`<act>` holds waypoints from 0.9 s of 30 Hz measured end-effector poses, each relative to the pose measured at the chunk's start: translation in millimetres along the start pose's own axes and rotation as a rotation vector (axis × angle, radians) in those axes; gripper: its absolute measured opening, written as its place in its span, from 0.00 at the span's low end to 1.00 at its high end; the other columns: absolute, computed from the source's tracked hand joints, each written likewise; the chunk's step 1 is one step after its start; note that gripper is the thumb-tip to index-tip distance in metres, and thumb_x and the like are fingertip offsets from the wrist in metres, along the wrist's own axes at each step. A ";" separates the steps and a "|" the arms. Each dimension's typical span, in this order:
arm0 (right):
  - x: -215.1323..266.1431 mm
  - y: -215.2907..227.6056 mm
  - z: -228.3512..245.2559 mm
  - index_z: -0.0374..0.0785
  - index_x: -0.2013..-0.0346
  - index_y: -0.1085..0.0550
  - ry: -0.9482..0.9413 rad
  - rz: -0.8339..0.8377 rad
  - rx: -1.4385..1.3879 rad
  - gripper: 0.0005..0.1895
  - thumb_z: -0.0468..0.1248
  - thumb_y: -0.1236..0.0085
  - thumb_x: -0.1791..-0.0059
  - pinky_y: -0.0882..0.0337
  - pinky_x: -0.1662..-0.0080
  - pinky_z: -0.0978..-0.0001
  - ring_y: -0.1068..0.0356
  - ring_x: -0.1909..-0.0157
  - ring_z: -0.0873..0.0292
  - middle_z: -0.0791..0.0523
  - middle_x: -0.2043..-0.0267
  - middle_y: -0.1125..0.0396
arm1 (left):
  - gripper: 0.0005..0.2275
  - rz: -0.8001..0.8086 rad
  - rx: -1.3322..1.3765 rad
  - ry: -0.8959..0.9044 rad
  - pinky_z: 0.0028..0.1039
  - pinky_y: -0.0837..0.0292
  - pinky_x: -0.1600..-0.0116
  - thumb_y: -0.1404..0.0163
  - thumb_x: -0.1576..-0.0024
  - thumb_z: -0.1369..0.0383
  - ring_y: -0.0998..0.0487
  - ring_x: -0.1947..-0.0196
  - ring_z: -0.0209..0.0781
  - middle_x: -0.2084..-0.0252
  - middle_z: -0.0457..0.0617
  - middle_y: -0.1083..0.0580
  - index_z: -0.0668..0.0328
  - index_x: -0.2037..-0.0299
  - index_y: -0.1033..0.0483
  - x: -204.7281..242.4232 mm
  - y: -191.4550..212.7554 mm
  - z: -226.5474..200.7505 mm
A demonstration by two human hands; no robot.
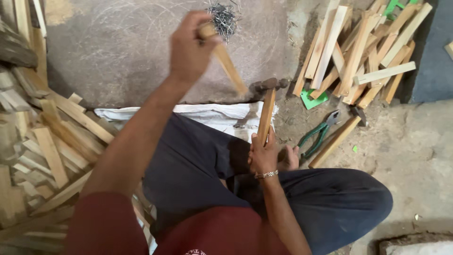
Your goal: The person sits on the floor and repeatedly hammers nails into small wooden slats. They pick up a nail, place it on a slat, and strike it with a hammer, then move the finished piece aside and repeat the process.
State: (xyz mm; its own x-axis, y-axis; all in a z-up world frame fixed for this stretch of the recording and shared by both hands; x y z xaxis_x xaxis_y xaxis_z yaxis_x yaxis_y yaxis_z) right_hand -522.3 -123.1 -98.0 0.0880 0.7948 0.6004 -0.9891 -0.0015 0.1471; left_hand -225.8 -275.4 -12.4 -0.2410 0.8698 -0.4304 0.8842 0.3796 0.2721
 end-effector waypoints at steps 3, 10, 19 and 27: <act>1.4 0.9 -1.7 0.47 0.32 0.41 -0.030 0.000 -0.042 0.29 0.37 0.47 0.48 0.39 0.84 0.73 0.42 0.86 0.67 0.60 0.81 0.40 | 0.15 -0.079 -0.138 0.258 0.28 0.23 0.58 0.36 0.43 0.75 0.21 0.61 0.45 0.60 0.53 0.23 0.64 0.52 0.30 33.8 37.8 52.7; 1.4 -1.7 -1.6 0.47 0.33 0.40 0.023 0.010 -0.027 0.28 0.37 0.47 0.48 0.39 0.84 0.73 0.42 0.86 0.68 0.61 0.80 0.40 | 0.16 0.167 -0.787 0.322 0.42 0.35 0.38 0.37 0.51 0.65 0.30 0.43 0.56 0.47 0.57 0.27 0.59 0.54 0.21 87.2 41.6 102.2; -9.9 -3.0 11.1 0.47 0.38 0.38 0.006 -0.022 -0.057 0.23 0.37 0.49 0.48 0.39 0.83 0.74 0.42 0.85 0.70 0.62 0.80 0.40 | 0.16 0.444 -0.780 -0.023 0.44 0.35 0.42 0.35 0.51 0.58 0.28 0.48 0.52 0.55 0.51 0.25 0.54 0.56 0.18 80.8 -16.3 88.8; -9.9 -13.3 22.7 0.42 0.40 0.37 0.040 -0.008 -0.058 0.20 0.36 0.48 0.47 0.39 0.83 0.74 0.43 0.85 0.68 0.61 0.79 0.41 | 0.09 -0.017 -0.484 0.692 0.41 0.24 0.54 0.42 0.46 0.61 0.17 0.60 0.53 0.62 0.53 0.19 0.58 0.63 0.18 20.0 6.9 152.7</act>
State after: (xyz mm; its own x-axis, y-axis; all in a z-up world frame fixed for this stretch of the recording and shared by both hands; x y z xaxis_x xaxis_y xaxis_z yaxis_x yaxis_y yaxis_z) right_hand -507.4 -144.7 -88.1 0.0925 0.8183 0.5672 -0.9937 0.0394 0.1051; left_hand -163.4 -303.5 -150.5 -0.5832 0.7995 0.1436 0.6471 0.3504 0.6771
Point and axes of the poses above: each hand's wrist, its own x-axis away from the middle knuckle, its own y-axis out of the back of the hand, z = x × y, the point moved 6 cm from there along -x, towards the middle knuckle
